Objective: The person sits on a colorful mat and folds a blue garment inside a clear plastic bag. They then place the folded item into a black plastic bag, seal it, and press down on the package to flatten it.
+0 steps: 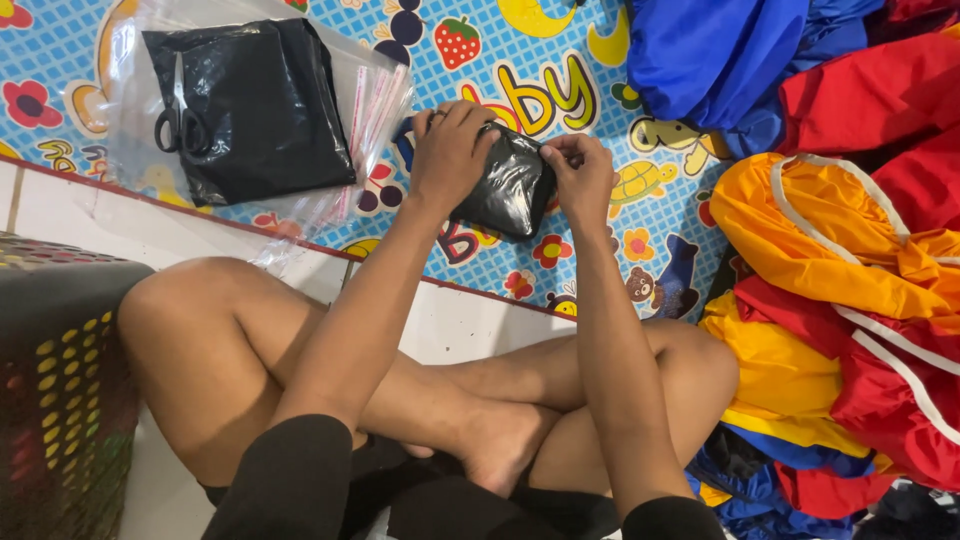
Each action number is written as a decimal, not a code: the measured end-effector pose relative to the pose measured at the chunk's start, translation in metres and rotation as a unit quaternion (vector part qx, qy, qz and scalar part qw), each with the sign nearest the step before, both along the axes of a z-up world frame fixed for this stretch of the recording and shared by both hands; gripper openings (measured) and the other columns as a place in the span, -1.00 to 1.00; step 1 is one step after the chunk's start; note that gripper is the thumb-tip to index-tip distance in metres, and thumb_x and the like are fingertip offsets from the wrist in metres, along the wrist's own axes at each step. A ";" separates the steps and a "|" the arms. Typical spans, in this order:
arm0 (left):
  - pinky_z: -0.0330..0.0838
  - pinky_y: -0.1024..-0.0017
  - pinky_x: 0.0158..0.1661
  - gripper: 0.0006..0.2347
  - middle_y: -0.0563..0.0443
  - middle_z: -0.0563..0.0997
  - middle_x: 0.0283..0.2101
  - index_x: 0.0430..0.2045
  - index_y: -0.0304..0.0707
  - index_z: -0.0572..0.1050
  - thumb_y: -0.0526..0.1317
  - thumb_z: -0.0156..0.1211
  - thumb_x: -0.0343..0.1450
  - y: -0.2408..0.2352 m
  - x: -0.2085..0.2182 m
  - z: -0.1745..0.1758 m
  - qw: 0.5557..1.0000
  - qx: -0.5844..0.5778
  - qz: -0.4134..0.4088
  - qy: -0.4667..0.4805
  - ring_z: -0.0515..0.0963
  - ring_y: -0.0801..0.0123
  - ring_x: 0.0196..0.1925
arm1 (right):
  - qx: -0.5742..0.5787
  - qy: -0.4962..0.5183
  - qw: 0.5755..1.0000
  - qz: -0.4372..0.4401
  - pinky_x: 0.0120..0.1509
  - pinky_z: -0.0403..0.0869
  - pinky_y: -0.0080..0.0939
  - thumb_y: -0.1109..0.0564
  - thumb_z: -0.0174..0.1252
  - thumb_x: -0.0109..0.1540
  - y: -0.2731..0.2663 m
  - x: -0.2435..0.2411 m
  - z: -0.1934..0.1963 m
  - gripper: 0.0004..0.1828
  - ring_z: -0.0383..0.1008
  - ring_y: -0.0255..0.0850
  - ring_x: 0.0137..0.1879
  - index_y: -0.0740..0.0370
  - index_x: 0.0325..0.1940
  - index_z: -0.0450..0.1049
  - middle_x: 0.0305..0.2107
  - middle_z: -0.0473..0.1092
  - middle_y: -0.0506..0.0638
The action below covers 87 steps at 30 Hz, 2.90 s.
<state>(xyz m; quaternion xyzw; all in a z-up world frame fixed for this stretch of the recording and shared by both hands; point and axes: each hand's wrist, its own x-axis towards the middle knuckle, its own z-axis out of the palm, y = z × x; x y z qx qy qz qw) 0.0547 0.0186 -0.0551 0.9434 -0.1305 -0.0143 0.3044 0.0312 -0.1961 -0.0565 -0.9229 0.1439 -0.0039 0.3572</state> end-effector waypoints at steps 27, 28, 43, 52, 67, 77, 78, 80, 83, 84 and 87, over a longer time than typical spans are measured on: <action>0.44 0.26 -0.12 -0.88 -0.15 0.64 -0.18 -0.25 -0.11 0.67 -0.15 0.32 0.45 0.026 0.019 0.059 0.919 -0.146 0.017 0.365 0.65 0.05 -0.05 | 0.250 0.127 0.959 0.038 -0.07 0.50 -0.34 0.19 0.38 0.25 -0.046 -0.027 0.061 -0.89 0.50 -0.30 -0.23 0.24 -0.18 0.63 -0.40 0.54 0.07; 0.46 0.20 -0.10 -0.89 -0.21 0.64 -0.17 -0.27 -0.18 0.67 -0.18 0.32 0.44 0.024 0.017 0.061 0.923 -0.153 0.035 0.352 0.64 -0.04 -0.02 | 0.235 0.121 0.964 0.039 -0.09 0.50 -0.32 0.17 0.38 0.26 -0.046 -0.027 0.058 -0.89 0.50 -0.29 -0.24 0.25 -0.19 0.62 -0.43 0.53 0.06; 0.42 0.11 -0.05 -0.90 0.00 0.57 -0.38 -0.46 -0.11 0.63 -0.15 0.29 0.42 -0.009 -0.008 0.046 0.971 -0.049 0.146 0.183 0.66 0.08 -0.16 | -0.117 0.040 0.988 -0.092 0.16 0.15 0.25 0.03 0.23 0.33 0.024 -0.037 0.034 -0.89 0.45 -0.05 -0.03 0.04 -0.24 0.51 -0.29 0.43 -0.07; 0.30 0.06 0.02 -0.93 -0.01 0.61 -0.30 -0.37 -0.09 0.51 -0.18 0.25 0.46 -0.018 -0.016 0.049 0.963 -0.060 0.204 0.166 0.65 0.10 -0.06 | -0.287 -0.111 0.944 -0.122 0.10 0.11 0.15 -0.02 -0.05 0.42 0.055 -0.042 0.018 -0.85 0.26 -0.08 -0.04 0.02 -0.16 0.22 -0.32 0.17 -0.12; 0.07 0.26 0.38 -0.66 -0.10 0.43 0.30 0.14 -0.24 0.48 -0.12 -0.16 0.57 -0.051 -0.066 0.010 0.970 0.023 -0.086 -0.226 0.30 0.19 0.44 | -0.315 -0.167 0.930 -0.084 0.18 0.09 0.18 0.13 -0.09 0.46 0.055 -0.044 0.027 -0.80 0.25 -0.13 -0.11 0.10 -0.28 0.20 -0.41 0.16 -0.13; -0.26 0.29 0.52 -0.54 0.14 0.06 0.56 0.48 -0.02 0.14 -0.11 -0.34 0.61 -0.038 -0.056 0.015 0.989 0.025 -0.146 0.020 -0.01 0.32 0.59 | -0.348 -0.135 0.917 -0.139 0.08 0.06 0.08 -0.13 -0.10 0.42 0.050 -0.038 -0.007 -0.77 0.19 -0.17 -0.13 -0.04 -0.22 0.17 -0.38 0.08 -0.20; -0.26 0.29 0.52 -0.54 0.14 0.06 0.56 0.48 -0.02 0.14 -0.11 -0.34 0.61 -0.036 -0.054 0.015 0.989 0.025 -0.146 0.020 -0.01 0.32 0.59 | -0.348 -0.135 0.917 -0.139 0.08 0.06 0.08 -0.13 -0.10 0.42 0.050 -0.038 -0.008 -0.77 0.19 -0.17 -0.13 -0.04 -0.22 0.17 -0.38 0.08 -0.20; -0.17 0.27 0.50 -0.54 0.13 0.14 0.53 0.47 0.05 0.15 -0.11 -0.29 0.59 -0.032 -0.049 0.013 0.985 0.044 -0.166 0.011 0.07 0.34 0.57 | -0.345 -0.118 0.920 -0.144 0.09 0.08 0.09 -0.14 -0.05 0.39 0.051 -0.038 -0.009 -0.80 0.21 -0.16 -0.09 -0.08 -0.20 0.17 -0.36 0.10 -0.21; -0.16 0.33 0.50 -0.56 0.18 0.12 0.54 0.48 0.09 0.14 -0.08 -0.32 0.62 -0.027 -0.052 0.013 0.987 0.029 -0.155 -0.043 0.07 0.37 0.57 | -0.334 -0.126 0.923 -0.144 0.10 0.07 0.07 -0.11 -0.09 0.42 0.056 -0.037 0.004 -0.78 0.22 -0.16 -0.10 -0.03 -0.23 0.18 -0.38 0.11 -0.21; -0.16 0.33 0.50 -0.56 0.18 0.12 0.54 0.48 0.09 0.14 -0.08 -0.32 0.62 -0.028 -0.052 0.012 0.987 0.028 -0.154 -0.043 0.07 0.37 0.57 | -0.335 -0.126 0.923 -0.143 0.10 0.07 0.07 -0.11 -0.09 0.42 0.055 -0.038 0.003 -0.78 0.22 -0.16 -0.10 -0.03 -0.23 0.18 -0.38 0.11 -0.21; -0.13 0.36 0.50 -0.55 0.19 0.01 0.57 0.51 0.09 0.06 -0.03 -0.32 0.64 -0.027 -0.053 0.011 0.987 0.035 -0.133 -0.084 0.00 0.39 0.58 | -0.311 -0.117 0.933 -0.138 0.10 0.07 0.11 -0.16 -0.12 0.42 0.055 -0.038 0.004 -0.78 0.21 -0.16 -0.09 -0.06 -0.20 0.17 -0.36 0.09 -0.21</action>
